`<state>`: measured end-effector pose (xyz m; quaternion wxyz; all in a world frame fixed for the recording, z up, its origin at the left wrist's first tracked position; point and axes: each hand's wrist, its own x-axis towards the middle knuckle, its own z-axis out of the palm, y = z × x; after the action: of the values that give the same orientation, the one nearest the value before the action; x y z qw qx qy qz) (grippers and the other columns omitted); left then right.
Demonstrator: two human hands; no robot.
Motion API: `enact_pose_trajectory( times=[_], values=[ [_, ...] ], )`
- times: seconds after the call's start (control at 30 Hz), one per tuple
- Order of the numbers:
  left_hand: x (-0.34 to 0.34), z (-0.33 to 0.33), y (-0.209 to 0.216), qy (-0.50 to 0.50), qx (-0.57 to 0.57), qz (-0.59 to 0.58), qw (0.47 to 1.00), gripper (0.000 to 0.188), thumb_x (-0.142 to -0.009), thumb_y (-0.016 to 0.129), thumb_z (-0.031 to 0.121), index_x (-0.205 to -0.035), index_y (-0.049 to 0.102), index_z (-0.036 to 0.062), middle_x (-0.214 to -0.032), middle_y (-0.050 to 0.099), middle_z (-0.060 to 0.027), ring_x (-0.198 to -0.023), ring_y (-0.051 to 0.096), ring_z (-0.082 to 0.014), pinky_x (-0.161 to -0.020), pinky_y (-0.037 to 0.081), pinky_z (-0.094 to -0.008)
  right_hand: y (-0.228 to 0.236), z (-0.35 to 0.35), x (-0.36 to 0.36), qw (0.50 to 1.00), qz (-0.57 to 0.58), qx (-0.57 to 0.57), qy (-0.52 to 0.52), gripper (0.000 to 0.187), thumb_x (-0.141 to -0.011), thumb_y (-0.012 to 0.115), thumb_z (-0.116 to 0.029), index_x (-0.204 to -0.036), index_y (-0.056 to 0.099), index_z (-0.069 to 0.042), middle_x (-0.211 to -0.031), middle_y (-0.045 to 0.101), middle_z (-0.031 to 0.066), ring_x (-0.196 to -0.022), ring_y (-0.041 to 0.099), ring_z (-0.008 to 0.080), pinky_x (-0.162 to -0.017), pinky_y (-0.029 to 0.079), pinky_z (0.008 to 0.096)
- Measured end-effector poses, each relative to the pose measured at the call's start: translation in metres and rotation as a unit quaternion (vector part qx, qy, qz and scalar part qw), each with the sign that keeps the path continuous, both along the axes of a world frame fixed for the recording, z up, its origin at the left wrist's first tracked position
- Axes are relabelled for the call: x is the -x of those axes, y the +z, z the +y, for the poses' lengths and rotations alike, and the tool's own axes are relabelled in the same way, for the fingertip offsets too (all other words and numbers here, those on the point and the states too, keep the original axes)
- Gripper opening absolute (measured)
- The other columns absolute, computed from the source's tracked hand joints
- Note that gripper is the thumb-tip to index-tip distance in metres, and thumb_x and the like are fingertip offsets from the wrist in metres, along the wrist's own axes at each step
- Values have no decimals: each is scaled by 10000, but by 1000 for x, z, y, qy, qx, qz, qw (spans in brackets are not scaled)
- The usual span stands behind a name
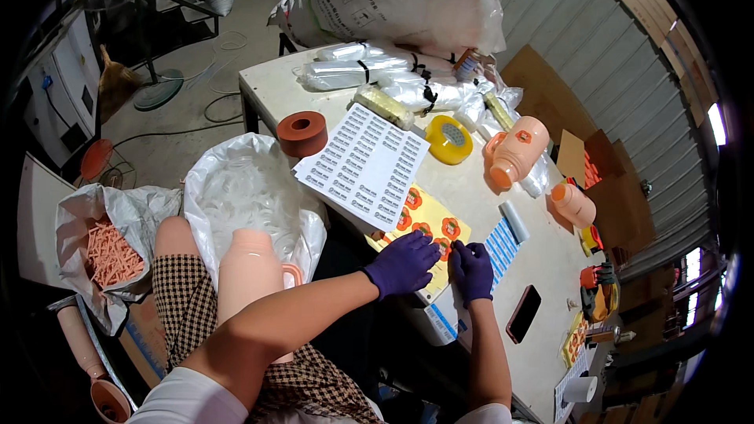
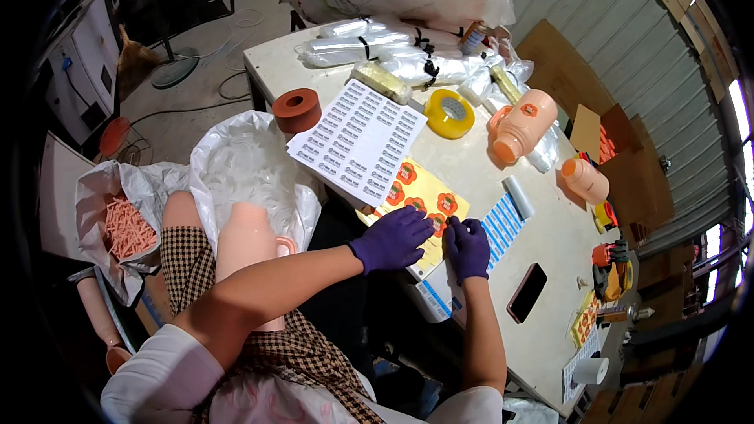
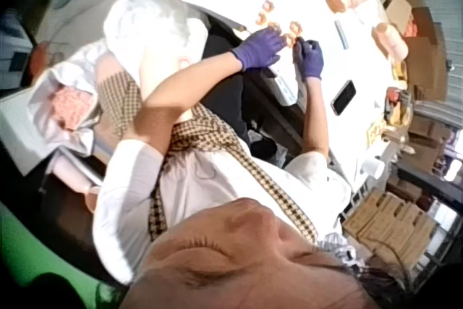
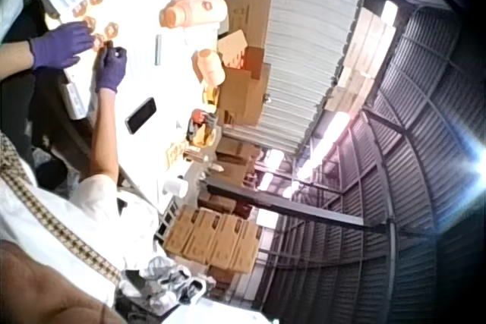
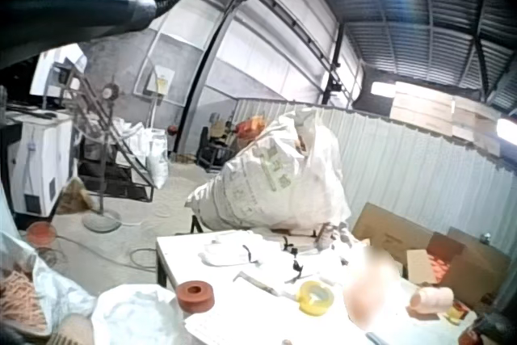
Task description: The person picks up peach-colored plastic components from a box, applies stickers to their surface while holding them, and places the finished items on a table.
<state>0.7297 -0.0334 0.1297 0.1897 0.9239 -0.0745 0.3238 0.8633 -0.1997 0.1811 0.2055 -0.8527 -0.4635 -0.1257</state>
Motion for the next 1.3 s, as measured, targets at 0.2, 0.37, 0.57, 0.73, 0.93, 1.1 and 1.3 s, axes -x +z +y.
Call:
enact_pose_trajectory(
  times=[0.2, 0.37, 0.57, 0.73, 0.93, 1.1, 1.3],
  values=[
    [-4, 1, -1, -11, -2, 5, 1000, 463, -827, 638, 257, -1213, 635, 2, -1237, 635, -174, -1237, 553, -343, -1110, 375, -473, -10, 4, -41, 991, 63, 115, 13, 335, -942, 605, -285, -1253, 677, -185, -881, 610, 158, -780, 640, 296, -679, 507, 408],
    [12, 5, 26, -43, 1, 18, 999, 503, -772, 652, 198, -1235, 613, 6, -1264, 607, -188, -1236, 549, -350, -1102, 380, -474, 40, 19, -67, 876, 323, -347, -95, 404, -1009, 535, -225, -1363, 590, -39, -883, 633, 6, -795, 566, 127, -712, 470, 324],
    [132, 91, 76, -89, 143, 135, 976, 372, -847, 672, 203, -1201, 650, 92, -1118, 667, -141, -1105, 618, -309, -976, 477, -416, 73, 25, 84, 966, 84, -244, 29, 347, -961, 535, -33, -1287, 614, 56, -881, 577, 91, -833, 533, 195, -780, 445, 337],
    [242, 193, 56, 213, 208, 170, 939, 395, -943, 627, 213, -1315, 603, 80, -1147, 681, -137, -1062, 633, -300, -969, 485, -372, 36, 80, 222, 953, 165, -139, 214, 411, -823, 698, -71, -1231, 679, -113, -901, 577, 128, -810, 588, 297, -714, 476, 396],
    [288, 164, -4, 136, 321, 94, 933, 353, -1007, 544, 215, -1316, 589, 50, -1270, 619, -174, -1204, 562, -310, -1062, 417, -387, 15, 102, 299, 945, 111, -87, 295, 429, -813, 740, -165, -1238, 689, -184, -919, 572, 89, -740, 563, 246, -648, 471, 360],
    [292, 147, -4, 163, 261, 59, 950, 400, -986, 575, 272, -1335, 571, 76, -1276, 606, -162, -1224, 537, -326, -1075, 383, -419, 8, 86, 320, 942, 44, -44, 330, 450, -805, 762, -186, -1245, 680, -231, -932, 564, 59, -718, 557, 209, -618, 465, 343],
    [303, 150, 24, 92, 298, 210, 927, 913, -793, 747, 465, -1529, 339, 112, -1482, 412, -188, -1398, 335, -370, -1176, 223, -459, 5, 79, 317, 944, 9, -16, 328, 463, -800, 768, -210, -1253, 675, -242, -948, 563, 41, -722, 557, 193, -615, 456, 332]
  ],
)
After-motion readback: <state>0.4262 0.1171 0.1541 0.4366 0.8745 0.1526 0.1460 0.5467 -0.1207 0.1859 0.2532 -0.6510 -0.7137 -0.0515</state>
